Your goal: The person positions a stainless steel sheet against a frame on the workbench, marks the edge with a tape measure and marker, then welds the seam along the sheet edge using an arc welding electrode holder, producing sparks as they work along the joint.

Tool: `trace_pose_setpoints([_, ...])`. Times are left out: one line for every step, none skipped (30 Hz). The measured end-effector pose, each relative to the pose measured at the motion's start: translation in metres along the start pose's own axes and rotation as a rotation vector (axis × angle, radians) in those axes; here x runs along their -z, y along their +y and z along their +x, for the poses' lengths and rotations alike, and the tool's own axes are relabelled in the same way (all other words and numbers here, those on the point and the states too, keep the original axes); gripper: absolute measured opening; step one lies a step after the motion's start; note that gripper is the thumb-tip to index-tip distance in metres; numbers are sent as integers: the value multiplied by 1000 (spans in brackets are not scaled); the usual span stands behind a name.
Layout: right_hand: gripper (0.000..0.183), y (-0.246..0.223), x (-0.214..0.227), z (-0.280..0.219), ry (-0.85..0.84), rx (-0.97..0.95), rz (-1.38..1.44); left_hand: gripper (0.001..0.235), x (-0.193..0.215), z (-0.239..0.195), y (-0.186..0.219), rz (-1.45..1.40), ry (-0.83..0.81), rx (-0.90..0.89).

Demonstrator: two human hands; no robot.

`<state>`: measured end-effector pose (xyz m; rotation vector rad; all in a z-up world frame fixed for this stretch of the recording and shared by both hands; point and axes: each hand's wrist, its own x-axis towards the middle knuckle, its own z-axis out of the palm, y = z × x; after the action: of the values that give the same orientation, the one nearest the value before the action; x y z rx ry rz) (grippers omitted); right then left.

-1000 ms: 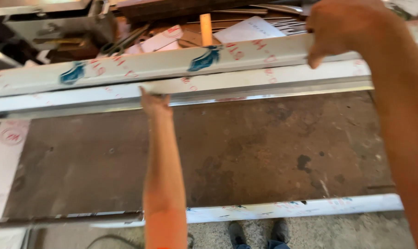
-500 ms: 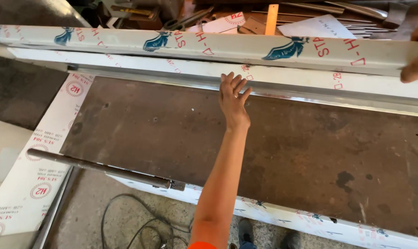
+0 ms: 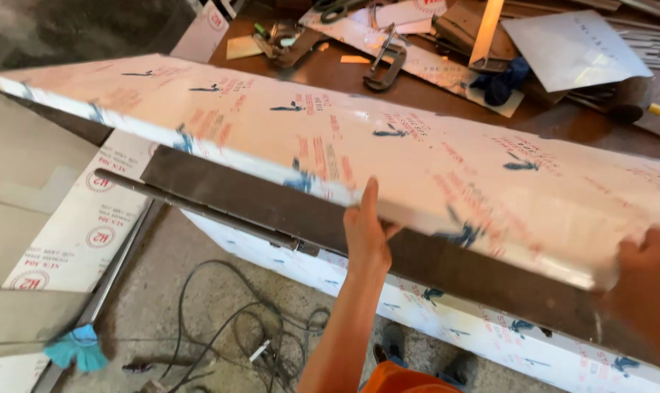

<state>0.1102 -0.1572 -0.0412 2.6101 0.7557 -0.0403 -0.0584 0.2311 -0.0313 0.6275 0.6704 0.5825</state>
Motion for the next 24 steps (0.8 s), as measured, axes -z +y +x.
trace_pose_setpoints([67,-23,-9,-25,-6,-6,-6,45,21,-10,-11,-4,89,58])
trace_pose_setpoints([66,-46,-14,-49,-10,-15,-12,45,42,-18,-21,-9,175,115])
trace_pose_setpoints([66,-69,-15,-52,-14,-24,-18,45,69,-15,-41,-11,183,120])
trace_pose_setpoints([66,-92,-21,-65,-19,-28,-27,45,95,-14,-62,-1,249,155])
trace_pose_setpoints([66,-113,-30,-89,-24,-33,-36,46,122,-14,-83,9,315,190])
trace_pose_setpoints([66,-121,-44,-93,-30,-26,-43,46,140,-10,-101,4,323,197])
trace_pose_setpoints([72,-130,-59,-96,-133,-55,10,48,158,-6,-118,26,404,237])
trace_pose_setpoints([78,-138,-73,-99,-236,-89,64,52,175,0,-137,51,480,281])
trace_pose_setpoints([78,-141,-89,-98,-244,-89,57,52,185,4,-148,49,483,291])
trace_pose_setpoints([82,-143,-105,-102,-246,-112,90,57,196,4,-160,56,511,281])
trace_pose_setpoints([85,-145,-121,-105,-248,-136,122,63,206,5,-173,63,539,271])
trace_pose_setpoints([85,-146,-132,-102,-262,-141,117,63,209,9,-174,67,541,286])
trace_pose_setpoints([85,-147,-142,-101,-291,-151,126,67,211,12,-175,134,547,331])
trace_pose_setpoints([84,-148,-153,-102,-316,-157,138,71,214,11,-174,199,554,370])
trace_pose_setpoints([84,-145,-156,-107,-326,-156,135,71,215,7,-175,202,559,379])
trace_pose_setpoints([84,-145,-160,-107,-275,-148,157,73,217,6,-173,220,560,401])
trace_pose_setpoints([83,-145,-163,-108,-224,-139,178,76,219,5,-171,238,561,423])
trace_pose_setpoints([83,-144,-160,-108,-217,-137,181,76,216,7,-169,236,559,415])
trace_pose_setpoints([87,-143,-157,-109,-211,-151,166,76,213,9,-167,261,539,389])
trace_pose_setpoints([90,-139,-151,-114,-214,-165,148,76,210,6,-165,287,523,371])
trace_pose_setpoints([90,-142,-155,-111,-216,-163,148,76,214,9,-168,287,525,372])
trace_pose_setpoints([87,-142,-159,-117,-158,-189,206,76,219,5,-174,342,519,389])
trace_pose_setpoints([83,-141,-162,-123,-100,-215,264,77,225,0,-181,396,513,405])
trace_pose_setpoints([83,-143,-168,-123,-86,-225,266,77,221,4,-175,395,498,396])
